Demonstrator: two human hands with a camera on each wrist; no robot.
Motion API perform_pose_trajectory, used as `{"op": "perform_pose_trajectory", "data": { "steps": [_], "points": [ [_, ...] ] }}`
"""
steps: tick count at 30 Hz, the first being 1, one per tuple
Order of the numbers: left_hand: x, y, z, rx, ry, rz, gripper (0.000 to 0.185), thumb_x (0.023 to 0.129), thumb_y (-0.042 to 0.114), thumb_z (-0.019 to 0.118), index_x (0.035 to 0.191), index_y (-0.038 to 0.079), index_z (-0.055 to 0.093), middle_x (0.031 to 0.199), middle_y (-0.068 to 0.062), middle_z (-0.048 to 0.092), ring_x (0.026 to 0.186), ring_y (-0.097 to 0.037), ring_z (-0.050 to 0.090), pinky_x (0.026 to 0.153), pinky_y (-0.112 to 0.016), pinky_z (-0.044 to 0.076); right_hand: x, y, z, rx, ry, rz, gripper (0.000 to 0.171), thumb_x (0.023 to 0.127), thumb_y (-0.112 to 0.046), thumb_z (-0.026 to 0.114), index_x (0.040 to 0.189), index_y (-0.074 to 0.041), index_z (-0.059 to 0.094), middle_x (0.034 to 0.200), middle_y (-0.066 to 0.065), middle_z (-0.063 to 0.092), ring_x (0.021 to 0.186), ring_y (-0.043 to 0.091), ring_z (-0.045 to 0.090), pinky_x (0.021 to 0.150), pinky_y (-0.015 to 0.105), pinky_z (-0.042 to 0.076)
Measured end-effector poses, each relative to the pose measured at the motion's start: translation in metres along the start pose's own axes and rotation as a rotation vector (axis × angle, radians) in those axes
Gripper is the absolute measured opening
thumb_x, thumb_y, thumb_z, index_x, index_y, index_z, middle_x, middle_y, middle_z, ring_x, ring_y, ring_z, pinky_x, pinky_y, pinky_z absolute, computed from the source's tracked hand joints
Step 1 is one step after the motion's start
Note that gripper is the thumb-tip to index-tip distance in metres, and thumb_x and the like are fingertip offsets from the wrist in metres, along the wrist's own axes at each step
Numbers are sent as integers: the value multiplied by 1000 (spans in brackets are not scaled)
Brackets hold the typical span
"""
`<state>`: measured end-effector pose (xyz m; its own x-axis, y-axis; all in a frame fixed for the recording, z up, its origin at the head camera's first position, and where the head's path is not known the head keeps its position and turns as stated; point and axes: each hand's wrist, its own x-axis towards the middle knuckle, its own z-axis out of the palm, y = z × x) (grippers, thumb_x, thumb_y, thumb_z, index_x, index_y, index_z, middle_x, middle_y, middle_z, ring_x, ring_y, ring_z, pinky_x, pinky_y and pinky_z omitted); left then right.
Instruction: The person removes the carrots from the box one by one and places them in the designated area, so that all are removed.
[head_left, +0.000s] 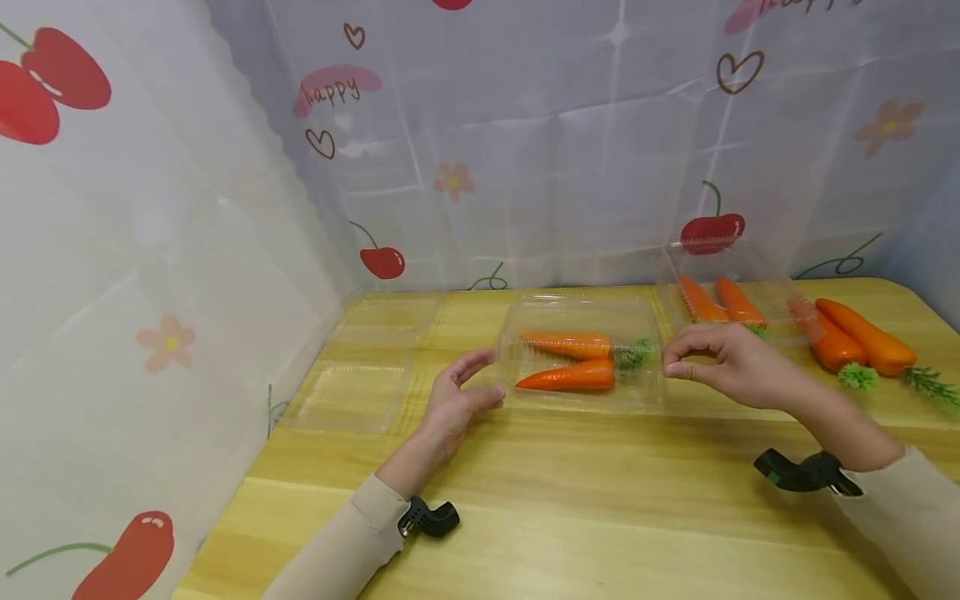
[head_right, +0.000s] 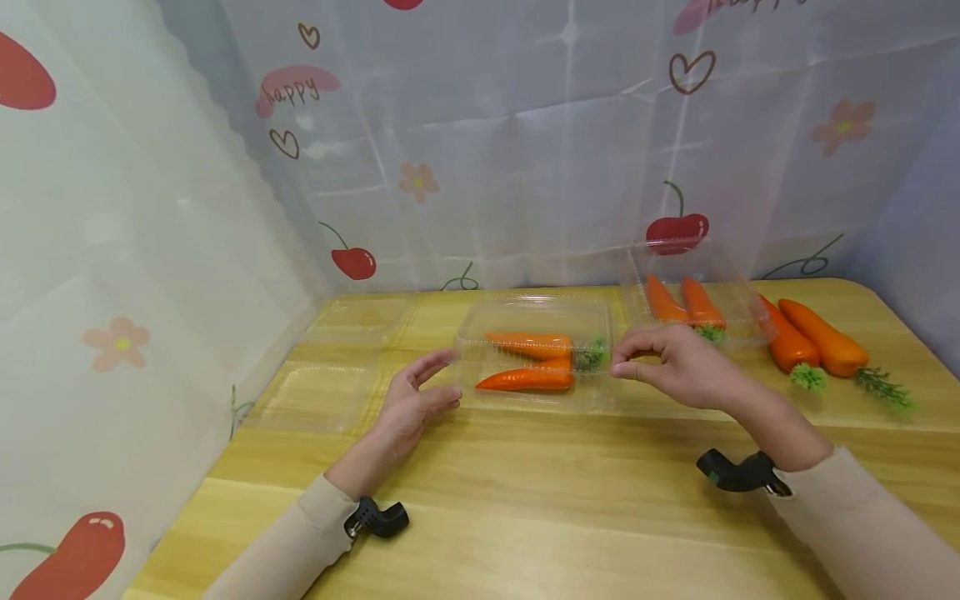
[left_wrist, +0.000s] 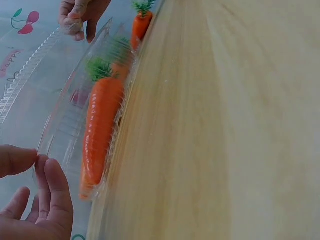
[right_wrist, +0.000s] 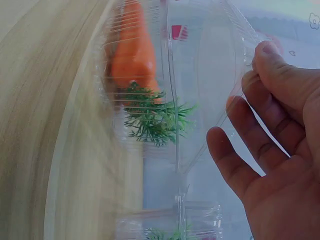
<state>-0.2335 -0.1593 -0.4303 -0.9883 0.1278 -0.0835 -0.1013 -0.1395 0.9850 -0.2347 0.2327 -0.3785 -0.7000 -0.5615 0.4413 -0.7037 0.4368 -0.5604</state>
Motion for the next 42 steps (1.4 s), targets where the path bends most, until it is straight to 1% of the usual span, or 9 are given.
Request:
{"op": "perform_pose_trajectory", "data": {
  "steps": [7, 15, 19, 22, 26, 29, 33, 36, 42],
  "points": [
    [3, 0, 1, 0, -14, -22, 44, 93, -7, 67, 136, -4, 60, 140, -20, 54, 81, -16, 69, 77, -28, 63, 4, -2, -5, 76, 19, 9, 18, 91, 6, 72, 95, -12, 74, 94, -6, 69, 85, 4, 60, 73, 15, 53],
    [6, -3, 2, -1, -29, -30, 43, 97, -5, 64, 139, -8, 56, 127, -22, 58, 83, -16, 70, 79, -28, 62, 12, -5, -9, 151, 127, 35, 21, 90, 12, 69, 98, -6, 73, 95, -8, 69, 84, 7, 61, 75, 13, 53],
    [6, -1, 2, -7, -32, -30, 46, 95, -8, 64, 141, -7, 56, 120, -18, 60, 82, -16, 70, 79, -27, 62, 16, -7, -10, 172, 215, 56, 21, 90, 15, 68, 102, -2, 72, 99, -6, 67, 87, 6, 62, 77, 11, 54],
    [5, 0, 2, -12, -34, -28, 48, 93, -9, 64, 140, -5, 58, 110, -11, 61, 81, -16, 69, 78, -27, 62, 18, -8, -9, 180, 270, 57, 22, 90, 16, 67, 108, 4, 70, 105, -4, 65, 93, 5, 65, 84, 9, 54],
    [3, 1, 1, -3, -67, -20, 52, 90, -10, 64, 142, -3, 57, 104, -6, 59, 77, -16, 67, 74, -26, 61, 21, -8, -9, 198, 324, 77, 27, 90, 16, 67, 116, 7, 66, 111, -5, 65, 99, 2, 66, 89, 9, 53],
    [2, 1, 0, 11, -103, -18, 57, 88, -11, 64, 144, -5, 54, 113, -11, 57, 73, -16, 65, 72, -25, 61, 23, -8, -9, 219, 340, 115, 30, 91, 13, 67, 121, 7, 64, 113, -6, 66, 101, 0, 67, 88, 8, 53],
    [1, 1, -1, 17, -132, -24, 62, 86, -12, 63, 146, -7, 51, 141, -20, 49, 71, -15, 65, 70, -23, 59, 27, -8, -8, 222, 348, 188, 32, 95, 6, 67, 126, 4, 63, 115, -6, 67, 104, -2, 66, 88, 7, 52],
    [0, 2, -2, 21, -145, -24, 64, 85, -12, 62, 148, -6, 50, 154, -21, 39, 71, -13, 66, 71, -23, 59, 31, -9, -7, 217, 356, 236, 32, 97, 1, 67, 129, 2, 61, 116, -6, 68, 104, -3, 65, 89, 6, 51],
    [0, 1, -3, 25, -157, 9, 65, 85, -12, 62, 148, -7, 49, 166, -16, 32, 69, -11, 65, 72, -24, 59, 38, -4, -5, 225, 368, 294, 34, 101, -7, 65, 133, -2, 58, 117, -7, 65, 107, -6, 63, 86, 7, 52]
  ]
}}
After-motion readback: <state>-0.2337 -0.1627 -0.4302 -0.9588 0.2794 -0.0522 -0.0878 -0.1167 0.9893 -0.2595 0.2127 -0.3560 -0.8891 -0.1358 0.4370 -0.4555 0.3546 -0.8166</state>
